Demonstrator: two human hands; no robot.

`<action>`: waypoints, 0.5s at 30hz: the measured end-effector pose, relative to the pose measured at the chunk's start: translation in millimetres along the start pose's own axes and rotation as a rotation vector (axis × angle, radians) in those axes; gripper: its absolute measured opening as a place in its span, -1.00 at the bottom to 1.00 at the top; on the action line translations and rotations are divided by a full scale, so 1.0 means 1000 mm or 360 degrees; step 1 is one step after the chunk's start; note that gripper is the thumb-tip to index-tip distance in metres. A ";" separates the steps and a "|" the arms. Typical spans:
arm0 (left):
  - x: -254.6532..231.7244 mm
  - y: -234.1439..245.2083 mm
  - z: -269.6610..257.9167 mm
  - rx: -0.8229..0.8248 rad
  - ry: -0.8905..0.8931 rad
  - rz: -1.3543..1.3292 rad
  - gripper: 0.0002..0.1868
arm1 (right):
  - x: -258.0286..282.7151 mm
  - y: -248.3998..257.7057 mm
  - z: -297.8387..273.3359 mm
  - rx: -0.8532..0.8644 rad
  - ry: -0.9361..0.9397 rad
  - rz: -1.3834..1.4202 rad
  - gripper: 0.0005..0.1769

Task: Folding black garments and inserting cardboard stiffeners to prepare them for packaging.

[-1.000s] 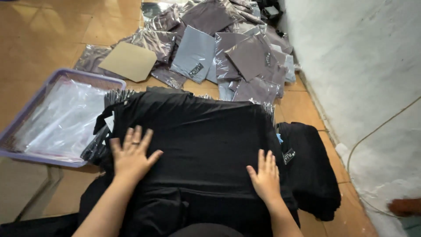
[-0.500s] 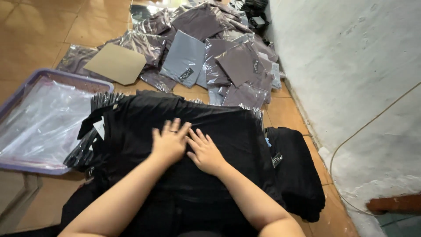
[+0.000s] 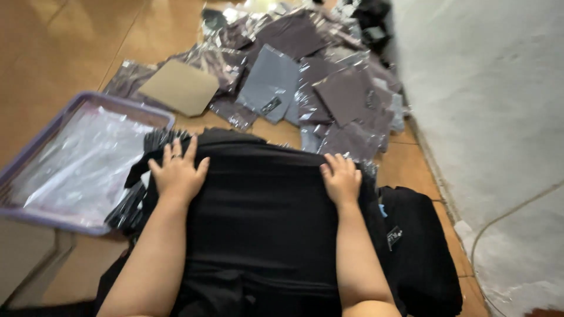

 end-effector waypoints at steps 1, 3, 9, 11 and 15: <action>-0.008 0.004 -0.004 -0.0098 -0.0051 0.0048 -0.24 | -0.008 0.000 0.002 -0.0077 -0.0064 0.0058 -0.52; -0.015 0.010 -0.011 -0.0188 -0.0068 0.0098 -0.24 | -0.022 -0.007 0.011 -0.0135 -0.0100 0.0115 -0.58; -0.042 0.046 -0.026 -0.0737 -0.0370 -0.0011 -0.22 | -0.135 -0.108 0.066 -0.0944 0.0453 0.0305 -0.67; -0.061 0.058 -0.035 -0.1273 -0.0957 0.0138 -0.34 | -0.171 -0.163 0.101 -0.1185 0.0910 -0.0035 -0.63; -0.052 0.010 -0.019 -0.0790 -0.0667 0.0053 -0.54 | -0.152 -0.127 0.095 -0.0543 0.0271 0.0377 -0.48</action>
Point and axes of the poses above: each hand's wrist, its own z-axis towards the middle knuckle, its own y-axis out of the back of the hand, x = y × z, the point moved 6 cm from there along z, towards the middle knuckle, and after that the axes turned 15 degrees about -y, right-handed, at the moved point
